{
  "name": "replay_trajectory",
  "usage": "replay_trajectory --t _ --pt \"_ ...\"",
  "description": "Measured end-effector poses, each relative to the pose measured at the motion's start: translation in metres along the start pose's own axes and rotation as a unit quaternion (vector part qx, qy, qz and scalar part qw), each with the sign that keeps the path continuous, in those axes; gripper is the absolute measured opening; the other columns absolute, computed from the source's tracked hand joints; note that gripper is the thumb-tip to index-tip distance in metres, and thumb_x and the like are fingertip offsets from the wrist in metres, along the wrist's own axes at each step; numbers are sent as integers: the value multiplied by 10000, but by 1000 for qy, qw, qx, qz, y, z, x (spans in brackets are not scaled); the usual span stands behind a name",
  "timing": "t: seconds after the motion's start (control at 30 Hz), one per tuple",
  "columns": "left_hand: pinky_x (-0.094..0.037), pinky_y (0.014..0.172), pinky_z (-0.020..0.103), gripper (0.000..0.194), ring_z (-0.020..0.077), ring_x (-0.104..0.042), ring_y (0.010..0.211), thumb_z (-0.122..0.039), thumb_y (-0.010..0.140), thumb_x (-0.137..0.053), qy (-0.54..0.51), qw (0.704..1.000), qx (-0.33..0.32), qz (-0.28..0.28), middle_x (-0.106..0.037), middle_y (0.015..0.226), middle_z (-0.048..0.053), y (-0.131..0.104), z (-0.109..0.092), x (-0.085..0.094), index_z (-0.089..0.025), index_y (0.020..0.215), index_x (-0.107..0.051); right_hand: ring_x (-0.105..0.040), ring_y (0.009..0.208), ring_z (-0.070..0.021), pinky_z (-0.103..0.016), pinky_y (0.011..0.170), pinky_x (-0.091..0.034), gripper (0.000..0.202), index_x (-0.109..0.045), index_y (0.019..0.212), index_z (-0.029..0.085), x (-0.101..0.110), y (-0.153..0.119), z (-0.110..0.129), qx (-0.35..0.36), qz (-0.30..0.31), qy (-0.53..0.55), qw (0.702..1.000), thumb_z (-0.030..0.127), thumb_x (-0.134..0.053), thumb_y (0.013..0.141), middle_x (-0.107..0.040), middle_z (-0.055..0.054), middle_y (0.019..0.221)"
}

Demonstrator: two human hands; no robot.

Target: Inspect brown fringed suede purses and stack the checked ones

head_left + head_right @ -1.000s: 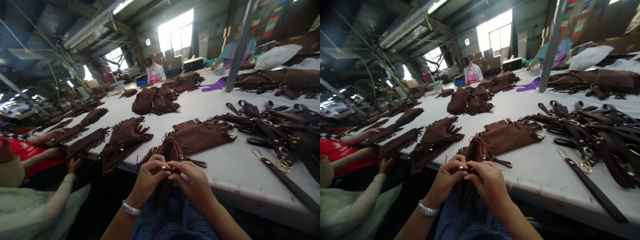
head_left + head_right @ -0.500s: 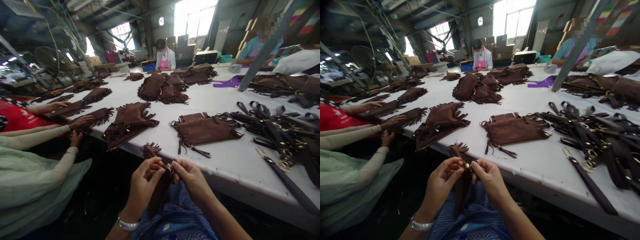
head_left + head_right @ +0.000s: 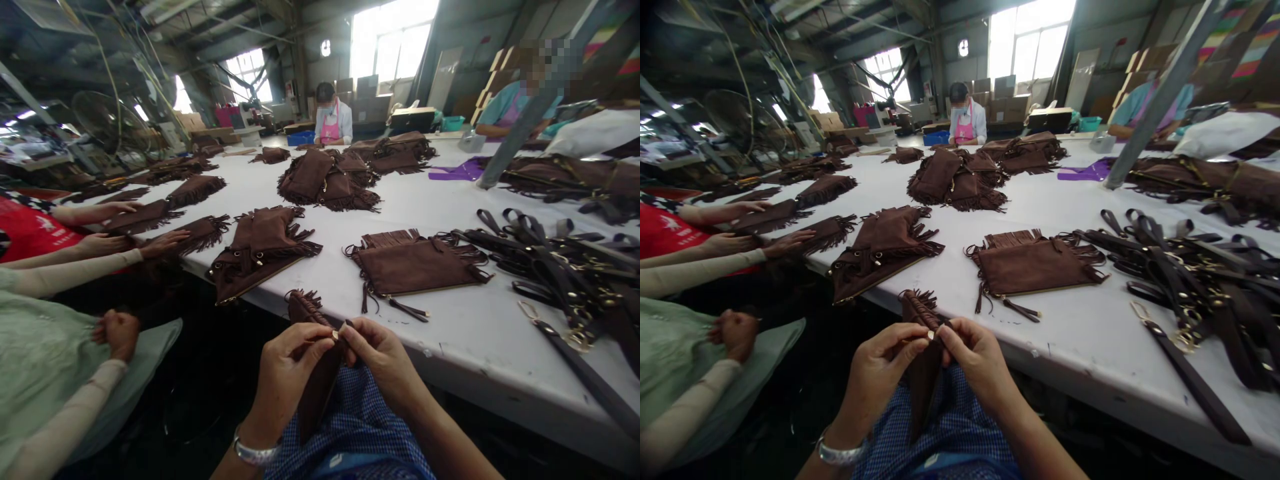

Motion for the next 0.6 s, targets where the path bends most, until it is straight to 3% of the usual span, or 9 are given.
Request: replay_trajectory --t 0.2,0.4,0.6 --pt "-529 790 183 86 113 -685 829 -226 849 -671 57 997 -47 -2 -741 888 -27 1 -8 7 -260 887 -741 -461 557 -94 -237 568 -363 363 -618 768 155 2 3 -3 12 11 -48 999 512 -650 829 -541 32 571" --pt "-492 801 173 103 93 -650 853 -182 880 -625 93 989 -104 40 -705 902 -36 3 -17 8 -255 927 -682 -462 565 -90 -236 574 -359 345 -627 780 152 -1 3 0 6 34 -79 996 490 -635 849 -547 30 584" --pt "-464 753 204 41 107 -597 812 -215 903 -577 103 988 -84 79 -624 852 -15 8 -15 3 -213 874 -605 -473 601 -92 -233 605 -375 330 -624 786 149 -2 0 4 0 57 -61 997 472 -640 853 -555 28 615"
Point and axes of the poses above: each hand's wrist, its own y-axis towards the middle knuckle, its own x-axis out of the back of the hand, z = x × y, the point moved 7 cm from there along y, towards the middle knuckle
